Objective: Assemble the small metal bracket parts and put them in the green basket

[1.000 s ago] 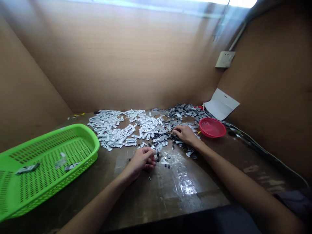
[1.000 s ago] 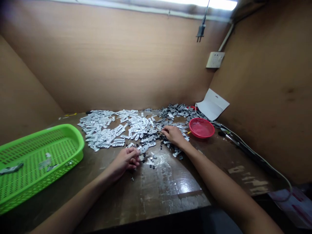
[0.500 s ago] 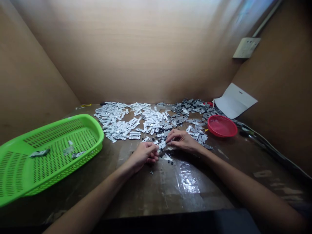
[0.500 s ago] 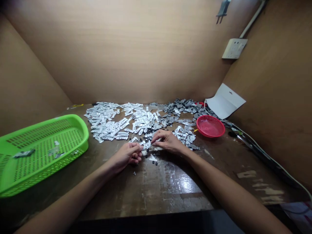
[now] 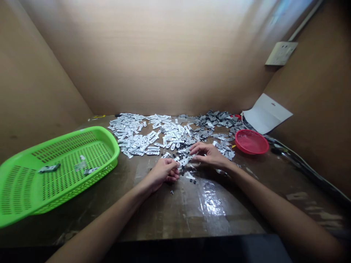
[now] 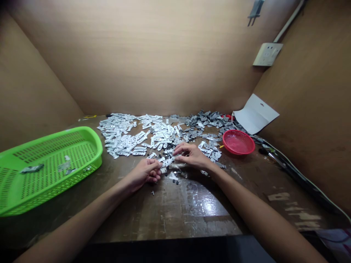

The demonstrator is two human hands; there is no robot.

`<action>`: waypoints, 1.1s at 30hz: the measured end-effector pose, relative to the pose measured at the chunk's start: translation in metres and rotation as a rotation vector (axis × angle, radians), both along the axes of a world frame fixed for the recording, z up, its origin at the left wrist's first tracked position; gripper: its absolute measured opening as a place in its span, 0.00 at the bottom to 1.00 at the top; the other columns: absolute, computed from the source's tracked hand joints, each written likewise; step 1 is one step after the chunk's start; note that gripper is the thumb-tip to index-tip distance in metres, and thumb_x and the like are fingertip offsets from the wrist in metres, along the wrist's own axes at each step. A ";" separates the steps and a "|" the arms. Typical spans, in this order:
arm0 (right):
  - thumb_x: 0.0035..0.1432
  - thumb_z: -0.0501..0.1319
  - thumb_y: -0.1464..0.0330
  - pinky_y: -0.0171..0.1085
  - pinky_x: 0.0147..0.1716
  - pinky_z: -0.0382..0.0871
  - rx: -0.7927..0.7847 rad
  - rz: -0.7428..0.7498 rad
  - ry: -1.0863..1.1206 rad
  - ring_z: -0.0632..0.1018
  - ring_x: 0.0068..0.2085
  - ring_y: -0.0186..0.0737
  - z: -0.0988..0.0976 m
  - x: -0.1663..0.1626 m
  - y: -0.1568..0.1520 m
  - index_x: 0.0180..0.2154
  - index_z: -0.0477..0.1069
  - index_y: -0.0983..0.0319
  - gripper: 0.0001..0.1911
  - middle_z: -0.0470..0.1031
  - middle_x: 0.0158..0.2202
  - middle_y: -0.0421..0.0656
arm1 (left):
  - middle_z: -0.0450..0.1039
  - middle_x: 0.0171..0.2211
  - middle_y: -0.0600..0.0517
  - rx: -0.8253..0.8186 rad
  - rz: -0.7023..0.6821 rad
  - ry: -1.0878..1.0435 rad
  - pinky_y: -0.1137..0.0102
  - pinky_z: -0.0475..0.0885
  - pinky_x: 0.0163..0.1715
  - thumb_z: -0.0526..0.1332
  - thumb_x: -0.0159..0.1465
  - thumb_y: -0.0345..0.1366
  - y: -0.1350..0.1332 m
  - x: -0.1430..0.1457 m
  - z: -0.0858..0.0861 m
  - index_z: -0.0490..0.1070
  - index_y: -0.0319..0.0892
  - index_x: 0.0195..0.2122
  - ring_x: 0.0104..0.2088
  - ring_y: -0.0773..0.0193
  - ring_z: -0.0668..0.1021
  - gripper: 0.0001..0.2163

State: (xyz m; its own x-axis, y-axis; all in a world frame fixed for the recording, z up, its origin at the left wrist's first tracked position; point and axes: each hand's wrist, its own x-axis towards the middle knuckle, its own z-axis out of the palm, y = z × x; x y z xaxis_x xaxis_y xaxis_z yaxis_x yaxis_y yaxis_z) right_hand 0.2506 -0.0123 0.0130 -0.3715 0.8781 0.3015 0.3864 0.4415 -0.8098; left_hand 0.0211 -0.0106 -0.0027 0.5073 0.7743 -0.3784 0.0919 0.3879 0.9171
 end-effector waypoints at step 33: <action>0.52 0.60 0.69 0.36 0.40 0.63 0.115 -0.440 -0.501 0.72 0.40 0.39 -0.013 0.036 0.019 0.32 0.75 0.60 0.05 0.74 0.36 0.43 | 0.70 0.24 0.51 0.015 -0.088 -0.005 0.77 0.67 0.20 0.63 0.53 0.45 -0.003 0.001 0.004 0.64 0.38 0.30 0.21 0.71 0.73 0.15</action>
